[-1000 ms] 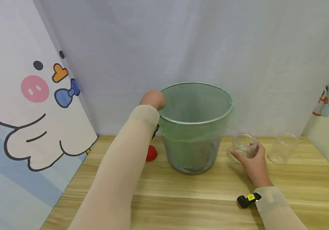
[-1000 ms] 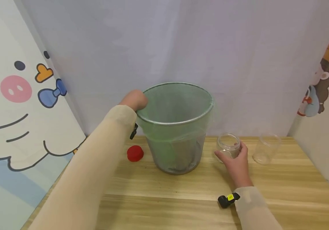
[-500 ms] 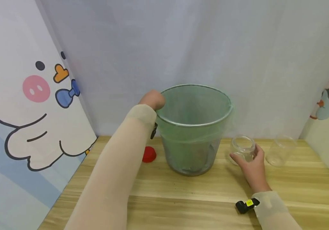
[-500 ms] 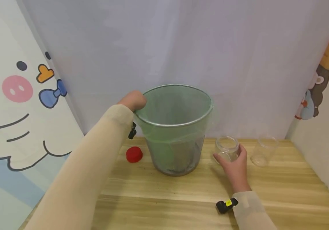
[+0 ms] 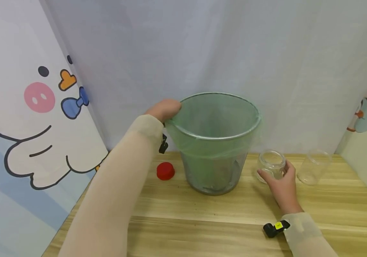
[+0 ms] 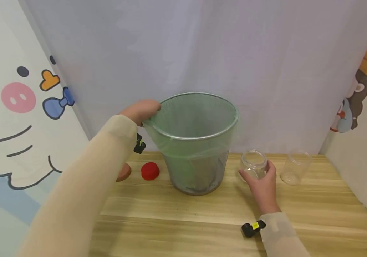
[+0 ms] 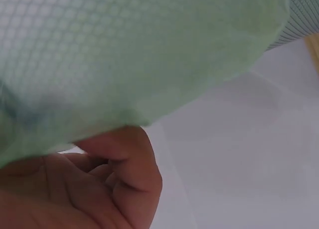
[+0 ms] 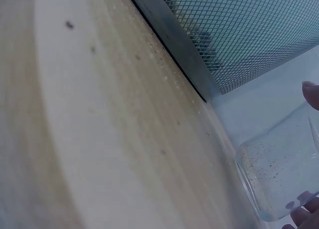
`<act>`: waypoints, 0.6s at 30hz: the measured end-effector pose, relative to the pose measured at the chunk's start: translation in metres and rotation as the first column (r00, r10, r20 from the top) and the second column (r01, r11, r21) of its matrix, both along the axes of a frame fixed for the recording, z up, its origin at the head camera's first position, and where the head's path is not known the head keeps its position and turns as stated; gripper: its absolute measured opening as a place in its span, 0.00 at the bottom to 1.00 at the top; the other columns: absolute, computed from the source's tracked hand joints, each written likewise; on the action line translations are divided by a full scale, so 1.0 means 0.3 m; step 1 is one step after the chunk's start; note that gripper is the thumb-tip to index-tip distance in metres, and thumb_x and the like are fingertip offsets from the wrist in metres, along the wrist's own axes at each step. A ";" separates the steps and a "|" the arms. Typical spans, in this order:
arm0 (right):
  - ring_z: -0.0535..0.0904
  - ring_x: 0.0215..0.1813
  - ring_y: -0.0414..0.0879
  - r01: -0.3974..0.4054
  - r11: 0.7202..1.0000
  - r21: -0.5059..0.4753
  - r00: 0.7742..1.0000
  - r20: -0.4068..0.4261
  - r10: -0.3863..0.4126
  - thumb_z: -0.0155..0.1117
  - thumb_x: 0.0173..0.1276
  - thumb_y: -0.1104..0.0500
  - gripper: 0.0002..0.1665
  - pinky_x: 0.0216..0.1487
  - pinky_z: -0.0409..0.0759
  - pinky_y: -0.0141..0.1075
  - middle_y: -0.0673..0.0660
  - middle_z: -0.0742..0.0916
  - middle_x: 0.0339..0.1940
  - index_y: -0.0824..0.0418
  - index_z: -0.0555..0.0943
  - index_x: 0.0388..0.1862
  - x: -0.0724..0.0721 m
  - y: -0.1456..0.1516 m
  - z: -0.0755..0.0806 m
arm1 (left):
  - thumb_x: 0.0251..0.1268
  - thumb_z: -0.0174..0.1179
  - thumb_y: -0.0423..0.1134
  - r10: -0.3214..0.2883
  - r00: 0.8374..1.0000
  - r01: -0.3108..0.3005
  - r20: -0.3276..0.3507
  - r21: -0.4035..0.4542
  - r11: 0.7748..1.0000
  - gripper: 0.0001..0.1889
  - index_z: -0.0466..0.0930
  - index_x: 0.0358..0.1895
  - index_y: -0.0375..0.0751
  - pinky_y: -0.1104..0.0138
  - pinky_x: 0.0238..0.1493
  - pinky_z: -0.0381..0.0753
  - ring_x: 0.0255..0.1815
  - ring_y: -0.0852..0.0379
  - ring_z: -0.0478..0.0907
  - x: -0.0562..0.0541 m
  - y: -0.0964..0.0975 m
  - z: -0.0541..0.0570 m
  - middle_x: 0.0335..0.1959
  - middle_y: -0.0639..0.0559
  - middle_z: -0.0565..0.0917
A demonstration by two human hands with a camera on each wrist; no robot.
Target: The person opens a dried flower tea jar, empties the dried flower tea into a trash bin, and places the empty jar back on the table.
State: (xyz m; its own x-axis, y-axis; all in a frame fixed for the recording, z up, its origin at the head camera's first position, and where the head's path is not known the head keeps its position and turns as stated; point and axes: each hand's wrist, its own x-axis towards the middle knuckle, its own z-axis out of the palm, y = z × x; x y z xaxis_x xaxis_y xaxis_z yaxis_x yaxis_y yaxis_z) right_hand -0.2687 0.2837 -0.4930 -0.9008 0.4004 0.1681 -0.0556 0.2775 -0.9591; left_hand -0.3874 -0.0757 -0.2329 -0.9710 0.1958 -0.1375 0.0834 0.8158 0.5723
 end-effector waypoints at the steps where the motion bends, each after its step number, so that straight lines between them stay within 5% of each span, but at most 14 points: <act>1: 0.51 0.82 0.58 -0.001 1.000 0.004 1.000 0.000 0.001 0.80 0.62 0.46 0.67 0.78 0.51 0.54 0.64 0.57 0.82 0.60 0.45 0.84 0.000 0.000 0.001 | 0.80 0.32 0.41 0.010 1.000 -0.011 0.014 0.041 0.999 0.16 0.65 0.31 0.44 0.59 0.40 0.72 0.30 0.52 0.69 -0.001 -0.005 -0.004 0.39 0.44 0.72; 5: 0.50 0.82 0.59 -0.004 1.000 0.011 1.000 0.004 0.004 0.79 0.63 0.45 0.66 0.78 0.50 0.55 0.65 0.56 0.82 0.61 0.45 0.84 0.000 0.002 0.002 | 0.81 0.34 0.43 0.061 0.993 -0.082 0.098 0.219 0.972 0.17 0.72 0.37 0.40 0.62 0.31 0.77 0.25 0.54 0.71 0.005 -0.019 -0.012 0.35 0.47 0.75; 8: 0.49 0.82 0.59 -0.001 1.000 0.011 1.000 0.011 0.001 0.79 0.63 0.45 0.66 0.78 0.50 0.55 0.65 0.56 0.82 0.61 0.44 0.84 0.001 0.002 0.003 | 0.79 0.37 0.43 0.099 0.983 -0.142 0.155 0.305 0.942 0.17 0.75 0.41 0.39 0.61 0.40 0.82 0.33 0.53 0.77 0.014 -0.032 -0.008 0.37 0.47 0.79; 12: 0.48 0.83 0.59 -0.005 1.000 0.005 1.000 0.019 0.005 0.78 0.64 0.45 0.67 0.78 0.50 0.56 0.66 0.54 0.82 0.62 0.42 0.84 0.007 0.001 0.010 | 0.77 0.39 0.42 0.107 0.980 -0.157 0.169 0.321 0.934 0.16 0.77 0.47 0.40 0.59 0.45 0.83 0.37 0.50 0.79 0.023 -0.059 -0.004 0.43 0.44 0.80; 18: 0.45 0.83 0.59 -0.017 1.000 -0.002 0.998 0.056 0.017 0.76 0.66 0.44 0.68 0.78 0.49 0.57 0.64 0.51 0.84 0.60 0.38 0.85 0.059 -0.002 0.034 | 0.81 0.35 0.46 0.082 0.983 -0.127 0.163 0.289 0.949 0.25 0.69 0.68 0.34 0.58 0.46 0.84 0.49 0.42 0.79 0.048 -0.123 -0.019 0.55 0.36 0.75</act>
State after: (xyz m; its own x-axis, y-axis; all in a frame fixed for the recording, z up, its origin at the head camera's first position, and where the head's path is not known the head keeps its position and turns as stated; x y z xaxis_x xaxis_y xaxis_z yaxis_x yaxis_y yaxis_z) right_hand -0.2510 0.2830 -0.4828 -0.9156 0.3848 0.1164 -0.0062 0.2760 -0.9611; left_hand -0.3732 -0.1127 -0.2387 -0.9616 0.1476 -0.2313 -0.0968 0.6063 0.7893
